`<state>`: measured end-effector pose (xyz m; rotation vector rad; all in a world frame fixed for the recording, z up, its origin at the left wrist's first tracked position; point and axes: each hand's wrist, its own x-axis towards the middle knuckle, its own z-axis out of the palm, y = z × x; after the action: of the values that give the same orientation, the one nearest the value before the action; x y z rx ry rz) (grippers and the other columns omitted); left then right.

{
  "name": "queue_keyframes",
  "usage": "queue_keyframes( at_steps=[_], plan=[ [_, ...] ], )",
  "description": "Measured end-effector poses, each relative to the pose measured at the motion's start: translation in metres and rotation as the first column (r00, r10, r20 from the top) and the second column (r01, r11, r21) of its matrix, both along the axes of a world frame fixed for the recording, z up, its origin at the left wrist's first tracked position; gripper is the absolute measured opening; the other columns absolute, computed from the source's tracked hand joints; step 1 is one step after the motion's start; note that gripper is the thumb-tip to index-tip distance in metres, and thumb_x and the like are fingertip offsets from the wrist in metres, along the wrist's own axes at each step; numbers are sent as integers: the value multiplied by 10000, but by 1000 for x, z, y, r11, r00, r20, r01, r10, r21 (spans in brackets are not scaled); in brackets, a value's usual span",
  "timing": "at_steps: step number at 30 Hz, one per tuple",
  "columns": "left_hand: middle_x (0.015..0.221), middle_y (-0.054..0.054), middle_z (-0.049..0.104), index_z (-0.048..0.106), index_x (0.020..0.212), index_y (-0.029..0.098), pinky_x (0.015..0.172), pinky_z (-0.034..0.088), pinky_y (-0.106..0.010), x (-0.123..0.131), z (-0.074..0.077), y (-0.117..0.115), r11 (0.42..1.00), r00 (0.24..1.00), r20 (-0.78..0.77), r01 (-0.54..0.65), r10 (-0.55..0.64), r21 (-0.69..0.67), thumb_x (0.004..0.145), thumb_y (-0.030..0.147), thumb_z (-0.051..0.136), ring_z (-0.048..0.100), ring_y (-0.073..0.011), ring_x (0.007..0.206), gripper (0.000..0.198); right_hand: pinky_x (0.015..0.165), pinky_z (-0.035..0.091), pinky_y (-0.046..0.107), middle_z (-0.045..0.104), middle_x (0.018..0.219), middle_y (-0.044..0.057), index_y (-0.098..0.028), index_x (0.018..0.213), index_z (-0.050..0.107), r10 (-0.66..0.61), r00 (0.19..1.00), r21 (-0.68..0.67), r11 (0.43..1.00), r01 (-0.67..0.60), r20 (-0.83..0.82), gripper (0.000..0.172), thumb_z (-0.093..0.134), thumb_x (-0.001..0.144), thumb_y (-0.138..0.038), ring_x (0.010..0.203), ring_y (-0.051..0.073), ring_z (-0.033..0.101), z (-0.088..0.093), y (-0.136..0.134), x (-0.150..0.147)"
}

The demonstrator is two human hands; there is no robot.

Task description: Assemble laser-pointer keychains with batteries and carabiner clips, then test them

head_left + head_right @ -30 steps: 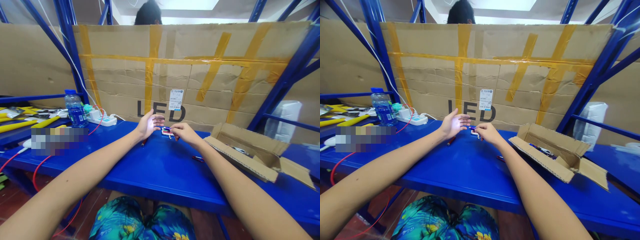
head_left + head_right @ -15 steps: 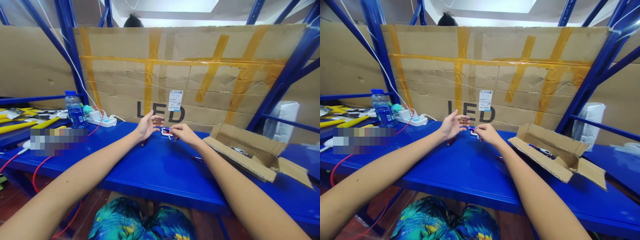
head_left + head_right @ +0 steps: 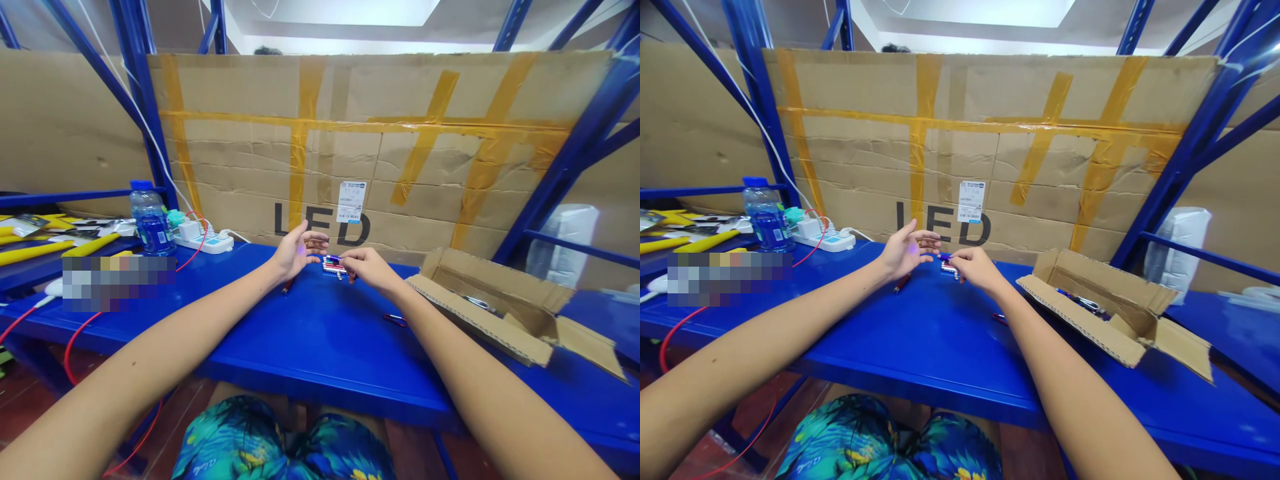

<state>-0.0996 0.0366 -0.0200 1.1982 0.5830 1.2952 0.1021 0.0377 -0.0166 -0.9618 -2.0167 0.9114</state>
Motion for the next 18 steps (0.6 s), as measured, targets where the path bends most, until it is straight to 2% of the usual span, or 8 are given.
queue_keyframes(
  at_steps=[4, 10, 18],
  plan=[
    [875, -130, 677, 703, 869, 116, 658, 461, -292, 0, 1, -1, 1000, 1000, -12, -22, 22, -16, 878, 616, 447, 617, -207, 798, 562, 527, 399, 267, 515, 487, -25, -162, 664, 616, 5, 1000, 4, 1000, -5, 15, 169, 529, 743, -284, 480, 127, 513, -1, 1, 0],
    [887, -144, 674, 698, 871, 118, 665, 466, -306, 1, 1, -2, 998, 997, -47, -60, 59, -15, 872, 634, 437, 617, -220, 813, 578, 541, 408, 272, 500, 477, -28, -173, 595, 570, 12, 1000, -6, 1000, -12, -3, 170, 522, 729, -265, 476, 124, 507, 0, -1, 0],
    [917, -154, 685, 702, 887, 115, 703, 467, -327, -1, 0, 0, 999, 997, -54, -54, 54, 7, 858, 643, 450, 624, -233, 834, 585, 528, 422, 269, 474, 502, -33, -158, 651, 651, 46, 999, -9, 999, -46, 17, 194, 550, 738, -298, 509, 120, 474, -3, 0, 0]
  ],
)
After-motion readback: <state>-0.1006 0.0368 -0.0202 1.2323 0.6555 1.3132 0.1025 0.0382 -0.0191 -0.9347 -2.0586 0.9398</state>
